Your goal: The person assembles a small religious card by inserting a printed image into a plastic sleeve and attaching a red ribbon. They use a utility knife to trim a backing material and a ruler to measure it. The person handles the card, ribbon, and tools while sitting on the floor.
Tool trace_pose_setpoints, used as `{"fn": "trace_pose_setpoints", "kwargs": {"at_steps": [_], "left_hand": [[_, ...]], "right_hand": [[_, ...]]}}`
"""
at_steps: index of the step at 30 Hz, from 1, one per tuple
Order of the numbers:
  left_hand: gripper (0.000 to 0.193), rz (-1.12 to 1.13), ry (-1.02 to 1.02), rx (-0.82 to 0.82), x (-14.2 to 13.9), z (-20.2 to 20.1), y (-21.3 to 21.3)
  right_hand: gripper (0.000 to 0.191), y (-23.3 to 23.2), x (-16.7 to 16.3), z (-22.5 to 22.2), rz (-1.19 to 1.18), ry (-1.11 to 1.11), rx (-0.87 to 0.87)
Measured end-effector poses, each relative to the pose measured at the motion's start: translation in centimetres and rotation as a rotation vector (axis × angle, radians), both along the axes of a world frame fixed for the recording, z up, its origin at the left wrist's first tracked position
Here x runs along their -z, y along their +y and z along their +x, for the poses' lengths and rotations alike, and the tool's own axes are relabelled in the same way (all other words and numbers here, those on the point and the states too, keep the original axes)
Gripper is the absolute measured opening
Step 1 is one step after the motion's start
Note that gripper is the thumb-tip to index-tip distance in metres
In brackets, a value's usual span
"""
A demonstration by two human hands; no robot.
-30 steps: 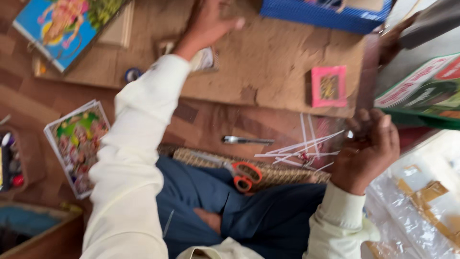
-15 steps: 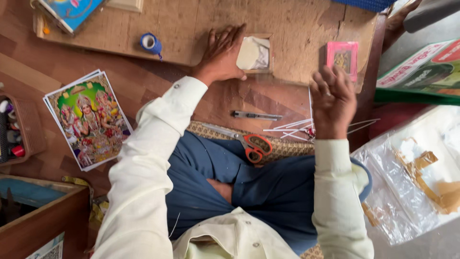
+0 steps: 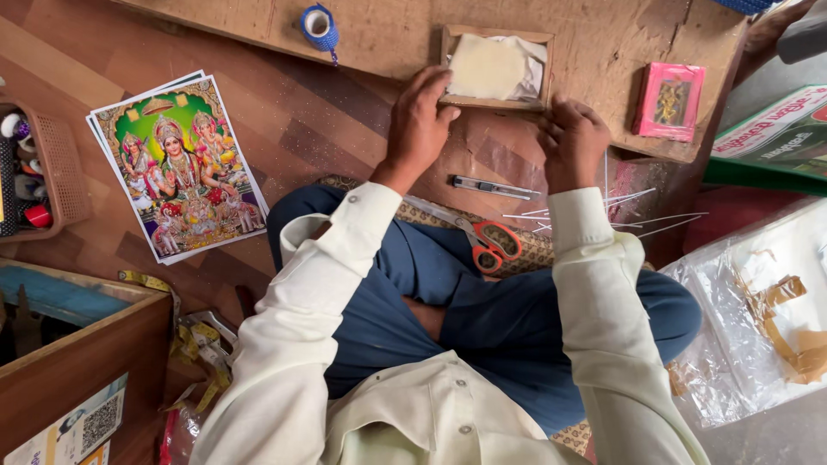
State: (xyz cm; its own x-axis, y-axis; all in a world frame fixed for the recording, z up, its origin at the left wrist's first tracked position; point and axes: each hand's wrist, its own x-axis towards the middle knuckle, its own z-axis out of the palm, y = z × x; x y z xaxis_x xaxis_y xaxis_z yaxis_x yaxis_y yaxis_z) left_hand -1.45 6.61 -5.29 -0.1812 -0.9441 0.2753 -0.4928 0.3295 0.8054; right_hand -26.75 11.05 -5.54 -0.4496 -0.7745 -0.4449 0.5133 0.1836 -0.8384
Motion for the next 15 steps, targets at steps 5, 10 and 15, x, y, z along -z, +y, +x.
{"fn": "trace_pose_setpoints", "kwargs": {"at_steps": [5,10,15], "left_hand": [[0.037,-0.043,-0.005,-0.012,0.8,-0.1,-0.6],[0.037,-0.072,-0.015,-0.010,1.0,0.0,-0.5],[0.030,-0.062,0.000,-0.033,1.4,-0.3,-0.8]], "right_hand": [[0.015,0.9,0.1,0.0,0.063,-0.103,0.057],[0.018,0.9,0.6,1.5,0.081,-0.134,0.135],[0.020,0.7,1.0,2.1,0.046,-0.046,0.139]]}}
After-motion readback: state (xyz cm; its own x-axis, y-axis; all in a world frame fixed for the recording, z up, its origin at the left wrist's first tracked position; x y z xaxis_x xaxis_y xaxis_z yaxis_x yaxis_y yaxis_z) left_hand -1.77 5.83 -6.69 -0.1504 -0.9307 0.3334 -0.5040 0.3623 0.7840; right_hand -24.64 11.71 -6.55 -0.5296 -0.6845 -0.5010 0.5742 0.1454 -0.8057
